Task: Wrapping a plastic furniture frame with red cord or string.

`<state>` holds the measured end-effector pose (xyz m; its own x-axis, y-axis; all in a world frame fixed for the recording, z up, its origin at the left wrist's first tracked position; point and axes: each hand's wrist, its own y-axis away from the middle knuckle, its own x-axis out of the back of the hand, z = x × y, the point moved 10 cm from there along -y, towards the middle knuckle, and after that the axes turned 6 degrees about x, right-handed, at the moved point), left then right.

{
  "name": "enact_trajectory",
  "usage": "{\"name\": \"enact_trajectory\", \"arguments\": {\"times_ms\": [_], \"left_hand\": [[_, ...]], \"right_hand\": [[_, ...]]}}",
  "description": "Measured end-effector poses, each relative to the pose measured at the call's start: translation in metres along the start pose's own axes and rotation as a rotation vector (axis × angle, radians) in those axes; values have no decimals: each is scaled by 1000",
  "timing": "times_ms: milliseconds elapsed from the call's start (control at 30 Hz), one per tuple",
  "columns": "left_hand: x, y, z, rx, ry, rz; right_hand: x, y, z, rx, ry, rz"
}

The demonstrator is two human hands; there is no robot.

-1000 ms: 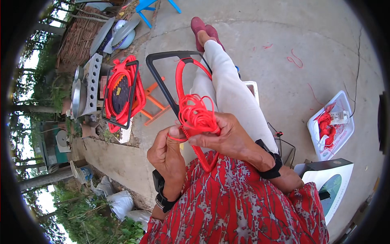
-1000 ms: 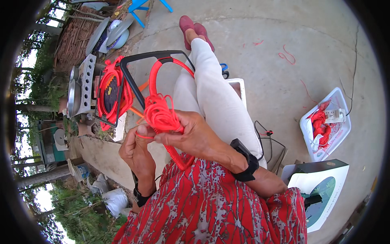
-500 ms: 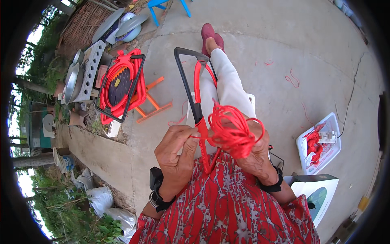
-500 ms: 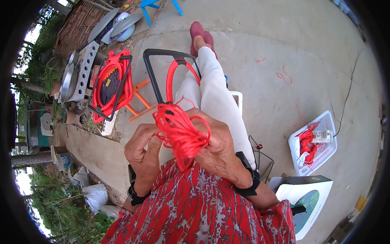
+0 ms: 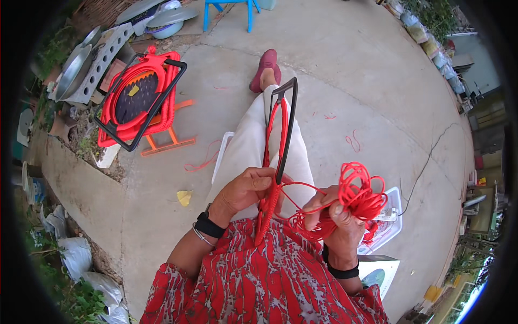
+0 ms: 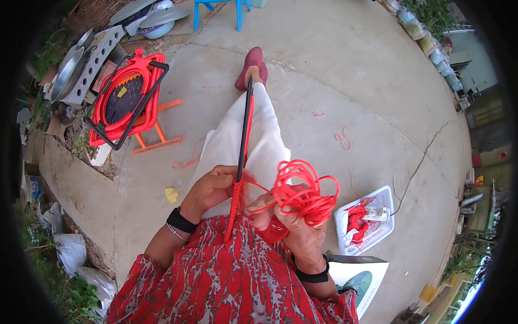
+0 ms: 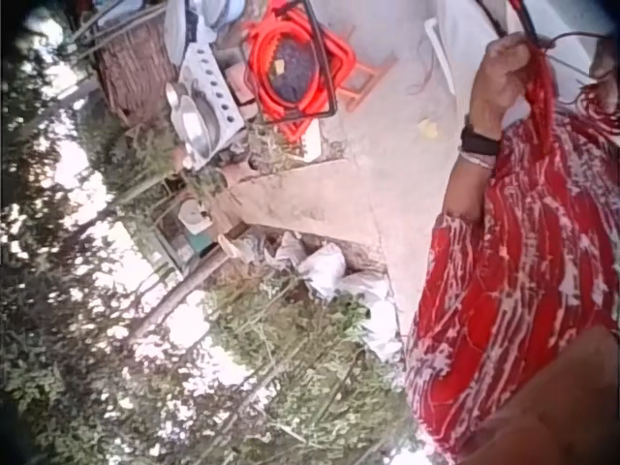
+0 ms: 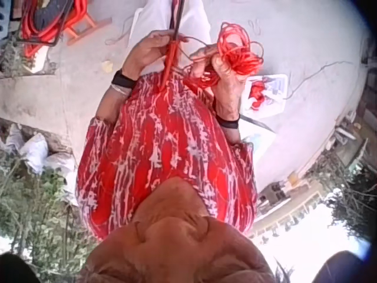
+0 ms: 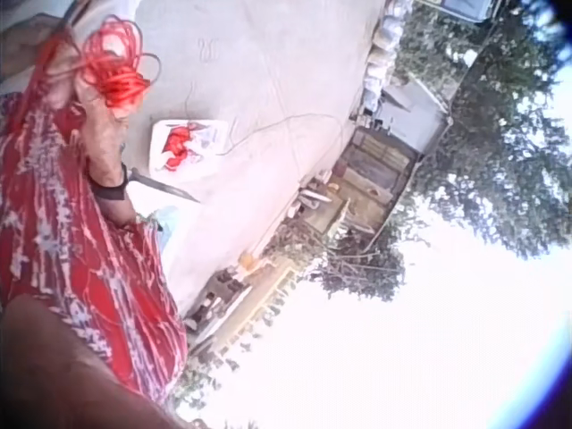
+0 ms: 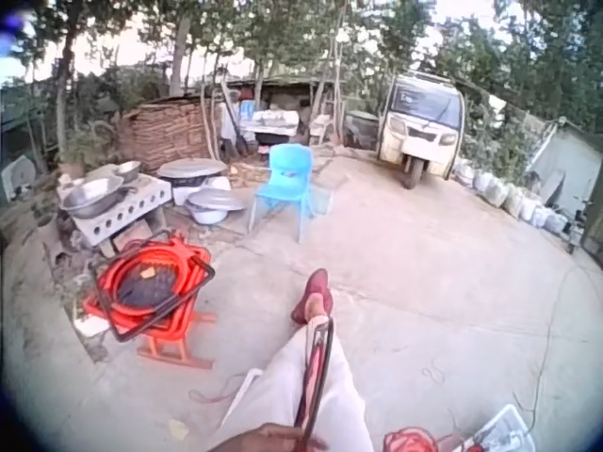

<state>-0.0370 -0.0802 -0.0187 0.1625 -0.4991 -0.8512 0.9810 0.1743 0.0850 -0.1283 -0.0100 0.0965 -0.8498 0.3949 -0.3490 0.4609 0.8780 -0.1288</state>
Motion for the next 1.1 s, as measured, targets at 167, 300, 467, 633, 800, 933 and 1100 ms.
{"name": "enact_trajectory", "arguments": {"times_ms": [167,300,467,633,800,933,1100], "left_hand": [[-15,-46,-8,18,15,-76],[-22,-84,-19,-27,28,-55],[-17,-103,-43,63,-185,25],[-34,-109,-57,242,205,-144],[-32,-111,-71,298,230,-51],[-28,-116,-76,283,103,-2],[-38,-116,-74,396,92,61]], "right_hand": [[48,-7,-37,162,-39,250],[90,10,-66,278,282,393],[130,41,-63,245,248,560],[168,67,-42,124,243,650],[175,64,-14,147,-176,687],[167,62,-1,80,-306,569],[156,61,4,17,-283,510]]}}
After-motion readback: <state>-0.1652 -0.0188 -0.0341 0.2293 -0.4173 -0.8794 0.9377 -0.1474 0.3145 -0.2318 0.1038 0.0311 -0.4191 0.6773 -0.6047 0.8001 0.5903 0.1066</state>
